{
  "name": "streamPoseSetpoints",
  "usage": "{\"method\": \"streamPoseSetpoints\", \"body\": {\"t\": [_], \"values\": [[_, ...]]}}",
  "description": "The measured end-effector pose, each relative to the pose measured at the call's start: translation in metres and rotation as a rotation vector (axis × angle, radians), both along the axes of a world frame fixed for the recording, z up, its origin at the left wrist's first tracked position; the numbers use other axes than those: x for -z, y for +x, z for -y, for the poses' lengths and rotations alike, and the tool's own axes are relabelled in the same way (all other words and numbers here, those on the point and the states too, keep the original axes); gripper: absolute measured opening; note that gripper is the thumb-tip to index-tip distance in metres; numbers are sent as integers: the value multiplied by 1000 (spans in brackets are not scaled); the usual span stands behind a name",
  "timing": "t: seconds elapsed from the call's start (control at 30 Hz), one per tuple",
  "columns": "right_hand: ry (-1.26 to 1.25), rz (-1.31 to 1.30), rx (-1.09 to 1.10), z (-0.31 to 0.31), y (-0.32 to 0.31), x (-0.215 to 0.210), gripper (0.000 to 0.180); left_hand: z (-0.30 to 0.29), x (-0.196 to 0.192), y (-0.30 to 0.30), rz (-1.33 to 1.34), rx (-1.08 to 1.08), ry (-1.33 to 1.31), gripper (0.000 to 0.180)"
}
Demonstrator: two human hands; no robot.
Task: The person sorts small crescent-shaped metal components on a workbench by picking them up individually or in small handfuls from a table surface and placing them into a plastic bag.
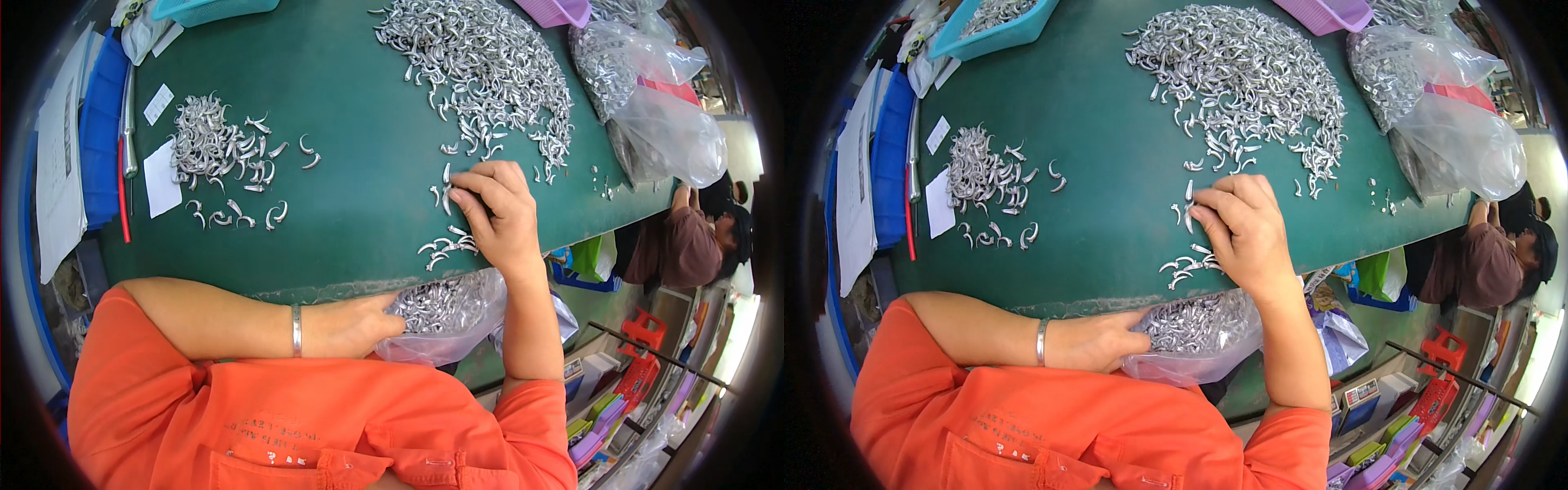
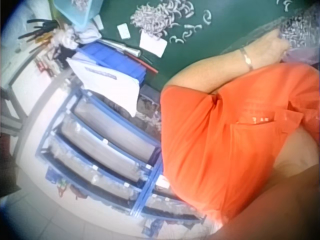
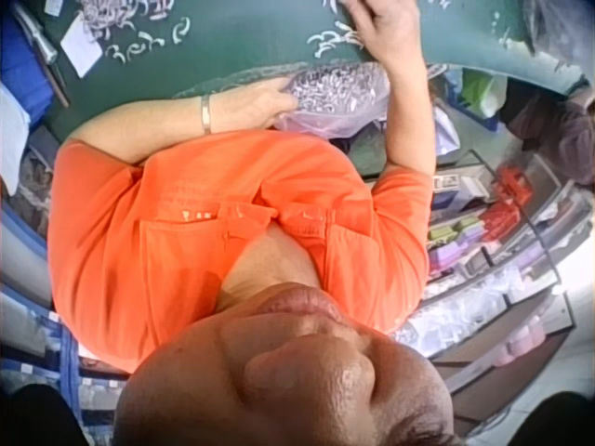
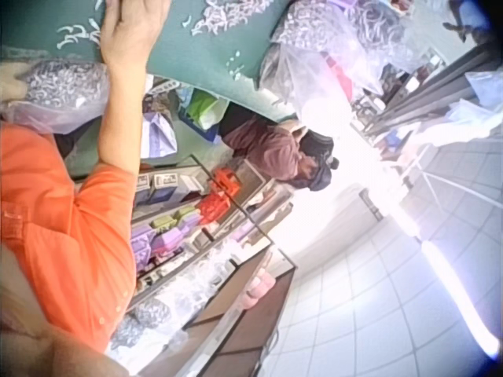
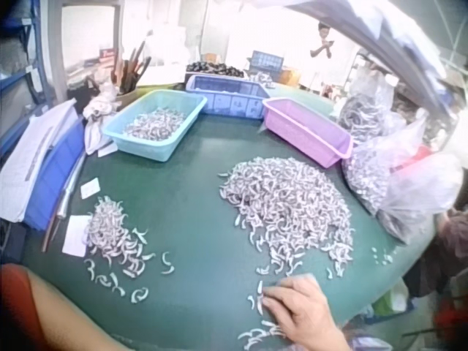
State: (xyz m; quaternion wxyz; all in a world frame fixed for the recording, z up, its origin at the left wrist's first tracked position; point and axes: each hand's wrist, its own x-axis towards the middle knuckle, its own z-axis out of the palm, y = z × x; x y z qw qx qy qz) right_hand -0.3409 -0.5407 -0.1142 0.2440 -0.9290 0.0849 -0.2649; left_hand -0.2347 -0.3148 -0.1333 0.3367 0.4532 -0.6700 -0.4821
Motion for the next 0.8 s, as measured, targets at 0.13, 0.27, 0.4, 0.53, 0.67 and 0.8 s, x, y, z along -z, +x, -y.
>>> {"method": "streamPoseSetpoints", "body": {"t": [0.13,0.27,0.4,0.53,0.67,0.8], "values": [[121,-74,-61,9,-6,-4,18,-2,5,-2,-9,1,31,18],[22,72,32,5,16,-7,46,-3,8,-4,-62,-13,56,18],[57,-35,-3,14,5,-12,52,-4,8,-2,22,5,74,18],[228,-52,-80,8,-2,-5,57,-4,7,-3,-14,-1,69,18],[458,-55,-82,5,-16,0,48,-5,12,-7,25,-13,13,20],[273,-99,-174,-9,-7,-5,35,-1,9,-7,-77,-7,65,20]]}}
